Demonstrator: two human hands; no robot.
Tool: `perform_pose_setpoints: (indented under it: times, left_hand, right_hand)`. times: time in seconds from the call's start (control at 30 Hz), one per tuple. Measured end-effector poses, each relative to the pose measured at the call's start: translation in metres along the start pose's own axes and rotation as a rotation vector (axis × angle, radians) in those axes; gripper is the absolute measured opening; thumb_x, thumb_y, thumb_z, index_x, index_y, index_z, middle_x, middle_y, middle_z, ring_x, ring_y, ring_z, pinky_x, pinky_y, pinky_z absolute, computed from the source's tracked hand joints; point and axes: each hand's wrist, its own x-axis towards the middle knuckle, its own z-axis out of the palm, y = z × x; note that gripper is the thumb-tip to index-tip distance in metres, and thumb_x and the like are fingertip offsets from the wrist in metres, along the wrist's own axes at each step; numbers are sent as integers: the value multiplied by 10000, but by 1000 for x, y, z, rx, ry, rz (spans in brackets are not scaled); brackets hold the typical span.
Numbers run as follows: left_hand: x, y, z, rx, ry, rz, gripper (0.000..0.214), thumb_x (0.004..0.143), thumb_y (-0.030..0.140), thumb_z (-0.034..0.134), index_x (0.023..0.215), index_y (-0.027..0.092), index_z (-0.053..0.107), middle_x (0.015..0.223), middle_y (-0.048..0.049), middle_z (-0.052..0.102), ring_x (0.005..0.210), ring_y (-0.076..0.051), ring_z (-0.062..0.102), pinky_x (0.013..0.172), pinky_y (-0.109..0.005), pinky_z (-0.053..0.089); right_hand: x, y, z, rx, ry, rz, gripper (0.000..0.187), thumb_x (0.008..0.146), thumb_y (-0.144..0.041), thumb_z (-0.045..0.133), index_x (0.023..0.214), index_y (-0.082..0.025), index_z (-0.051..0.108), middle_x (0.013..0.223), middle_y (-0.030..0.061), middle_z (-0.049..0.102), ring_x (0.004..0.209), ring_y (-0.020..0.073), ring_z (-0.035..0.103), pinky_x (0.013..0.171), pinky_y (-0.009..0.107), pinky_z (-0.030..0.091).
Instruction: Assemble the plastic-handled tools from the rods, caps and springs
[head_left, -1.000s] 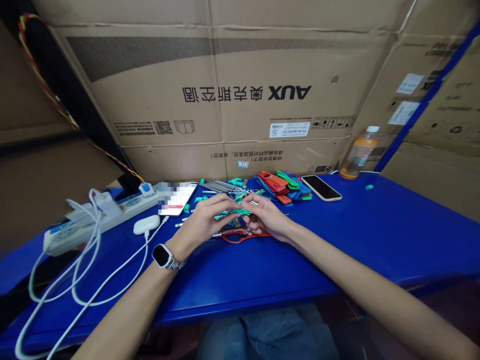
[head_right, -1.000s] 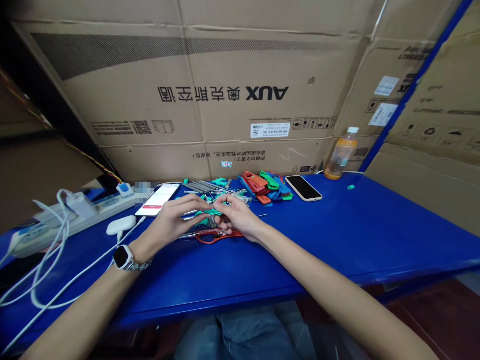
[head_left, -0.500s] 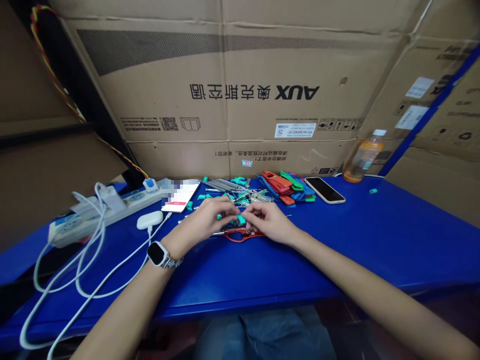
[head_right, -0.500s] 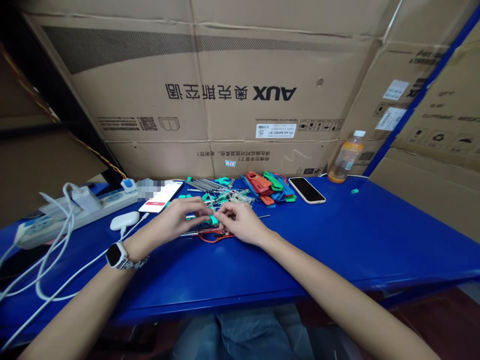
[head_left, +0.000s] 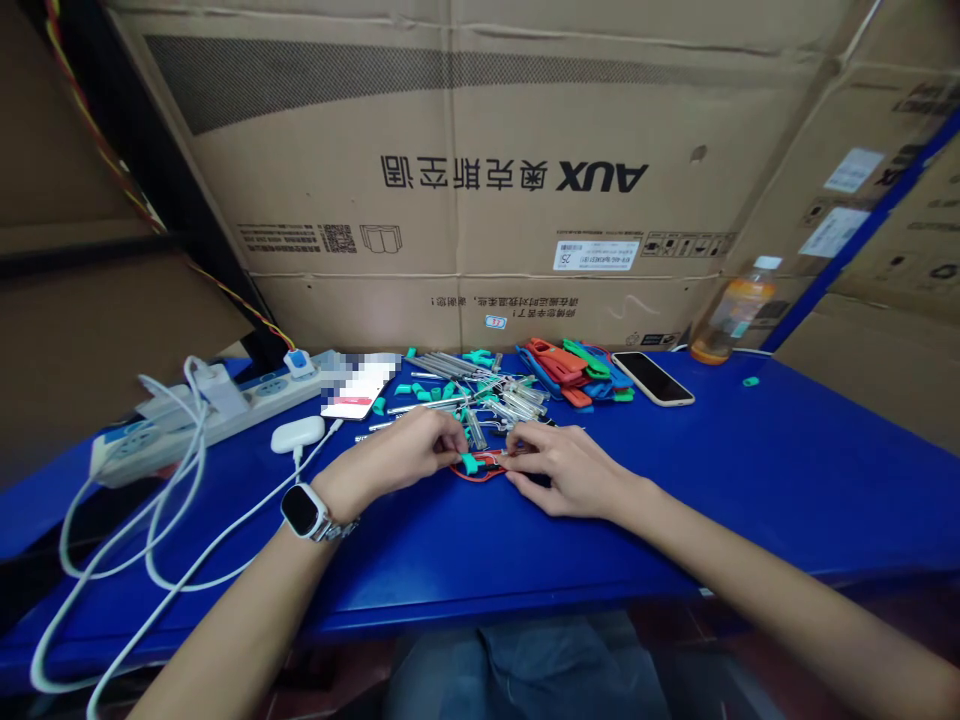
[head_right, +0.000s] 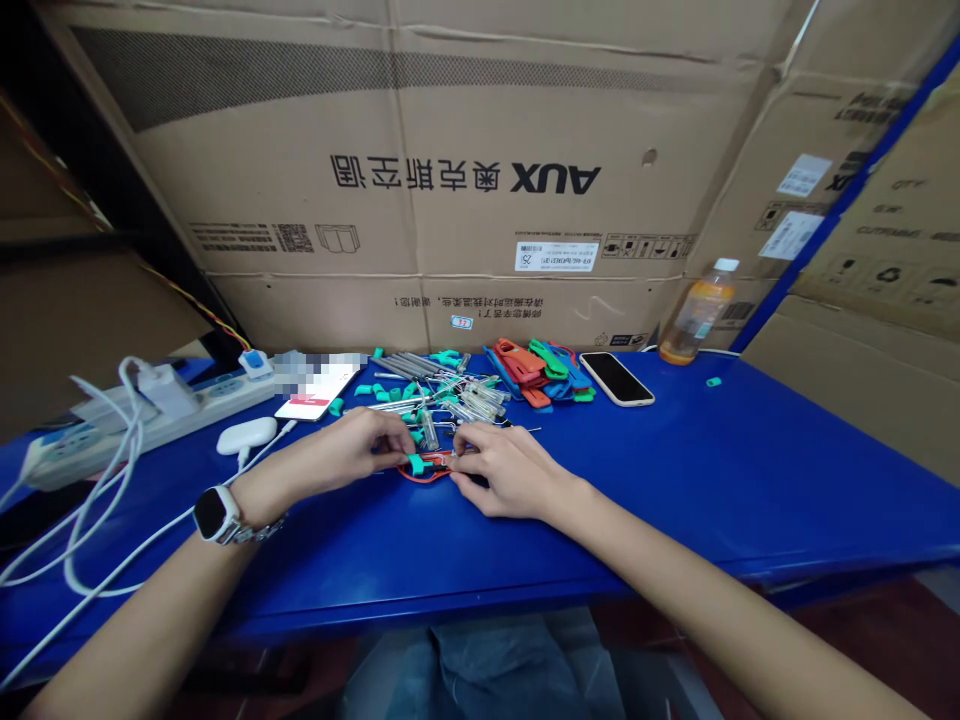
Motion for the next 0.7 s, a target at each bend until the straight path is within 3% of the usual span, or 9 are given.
perform_pose_setpoints:
  times: [0.2, 0.43, 0.7]
  left_hand:
    - [1, 3, 2, 5, 17, 50, 96, 792, 159, 596, 769, 166, 689, 657, -7, 661, 563, -125, 562, 550, -221, 401]
    - [-1, 12, 1, 57, 40, 37, 121, 766, 126, 570, 767, 179, 679, 663, -13, 653, 580, -137, 553, 556, -231, 386]
    - [1, 7, 10, 1, 62, 73, 115, 783, 115, 547, 795, 178, 643, 651, 5, 625, 566, -131, 545, 541, -227, 378]
  right_hand:
    - [-6, 2, 1, 18, -26, -13, 260, 942, -271, 519, 1025, -209, 757, 1075, 67, 621, 747, 125, 588, 620, 262, 431]
    - [-8, 3, 3, 53, -11, -4, 268, 950, -275, 512, 1057, -218, 751, 1064, 72, 611, 744, 131, 595, 645, 272, 464]
    - [-7, 4, 3, 87, -19, 4, 257, 944, -270, 526, 1045, -226, 758, 1079, 76, 613, 750, 137, 610, 676, 286, 488]
